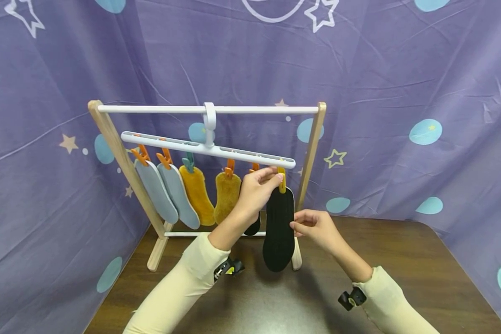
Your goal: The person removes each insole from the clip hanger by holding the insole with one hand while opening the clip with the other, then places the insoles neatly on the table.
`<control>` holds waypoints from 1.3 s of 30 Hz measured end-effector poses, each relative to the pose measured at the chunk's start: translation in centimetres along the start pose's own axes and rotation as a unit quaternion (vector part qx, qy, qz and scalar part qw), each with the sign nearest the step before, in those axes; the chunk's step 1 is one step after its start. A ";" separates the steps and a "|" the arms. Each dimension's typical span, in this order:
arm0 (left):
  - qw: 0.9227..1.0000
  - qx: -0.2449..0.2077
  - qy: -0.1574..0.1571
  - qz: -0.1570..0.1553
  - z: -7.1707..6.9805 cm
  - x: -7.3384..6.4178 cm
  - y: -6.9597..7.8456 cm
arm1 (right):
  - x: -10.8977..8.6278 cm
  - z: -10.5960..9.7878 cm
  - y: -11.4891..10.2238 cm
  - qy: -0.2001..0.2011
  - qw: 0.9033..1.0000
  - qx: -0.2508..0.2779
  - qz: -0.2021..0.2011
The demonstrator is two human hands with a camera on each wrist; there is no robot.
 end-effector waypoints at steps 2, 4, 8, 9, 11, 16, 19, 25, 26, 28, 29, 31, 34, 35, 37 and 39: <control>1.000 -0.001 0.001 -0.001 0.0 0.0 -0.1 | -0.1 0.0 0.1 0.001 1.000 0.000 0.001; 1.000 0.000 0.000 -0.001 0.0 0.0 -0.1 | -0.1 0.0 0.1 0.001 1.000 0.000 0.003; 1.000 0.001 -0.002 -0.003 0.1 -0.1 -0.1 | -0.2 -0.1 0.1 0.001 1.000 0.003 0.006; 1.000 0.001 -0.002 -0.005 0.1 -0.1 -0.1 | -0.2 -0.1 0.2 0.001 1.000 0.003 0.007; 1.000 -0.002 -0.003 -0.010 0.1 0.0 0.0 | -0.2 -0.2 0.2 0.001 1.000 0.001 0.007; 1.000 -0.014 -0.005 -0.022 0.1 0.1 0.1 | -0.2 -0.4 0.1 0.002 1.000 -0.006 0.004; 0.999 -0.017 -0.002 -0.030 0.0 0.1 0.2 | -0.1 -0.4 0.1 0.001 1.000 -0.005 0.005; 0.998 -0.019 -0.002 -0.053 -0.1 0.3 0.3 | 0.0 -0.6 0.1 0.002 1.000 0.000 0.004; 0.998 -0.020 -0.003 -0.057 0.0 0.3 0.3 | 0.0 -0.6 0.1 0.002 1.000 0.000 0.004; 0.998 -0.021 -0.003 -0.063 0.0 0.4 0.3 | -0.1 -0.6 0.0 0.003 1.000 0.003 0.006; 0.998 -0.023 -0.003 -0.065 -0.1 0.4 0.3 | -0.1 -0.6 0.0 0.002 1.000 0.004 0.007; 0.997 -0.024 -0.004 -0.071 -0.1 0.5 0.4 | -0.1 -0.6 -0.1 0.001 1.000 0.006 0.009; 0.997 -0.023 -0.006 -0.076 -0.1 0.4 0.5 | -0.1 -0.6 -0.1 0.002 1.000 0.006 0.010; 0.997 -0.022 -0.007 -0.078 -0.2 0.4 0.5 | -0.1 -0.6 -0.1 0.002 1.000 0.005 0.009; 0.996 -0.021 -0.008 -0.081 -0.2 0.4 0.4 | -0.2 -0.6 -0.1 0.003 1.000 0.003 0.009; 0.996 -0.022 -0.009 -0.082 -0.1 0.4 0.4 | -0.2 -0.6 0.0 0.003 1.000 0.001 0.009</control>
Point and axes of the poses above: each hand's wrist, its own x-axis towards the middle knuckle, its own z-axis out of the palm, y = z × x, the point moved 5 cm from there along x, towards the middle knuckle, and after that the axes turned 12 degrees about y, right-handed, at the moved point
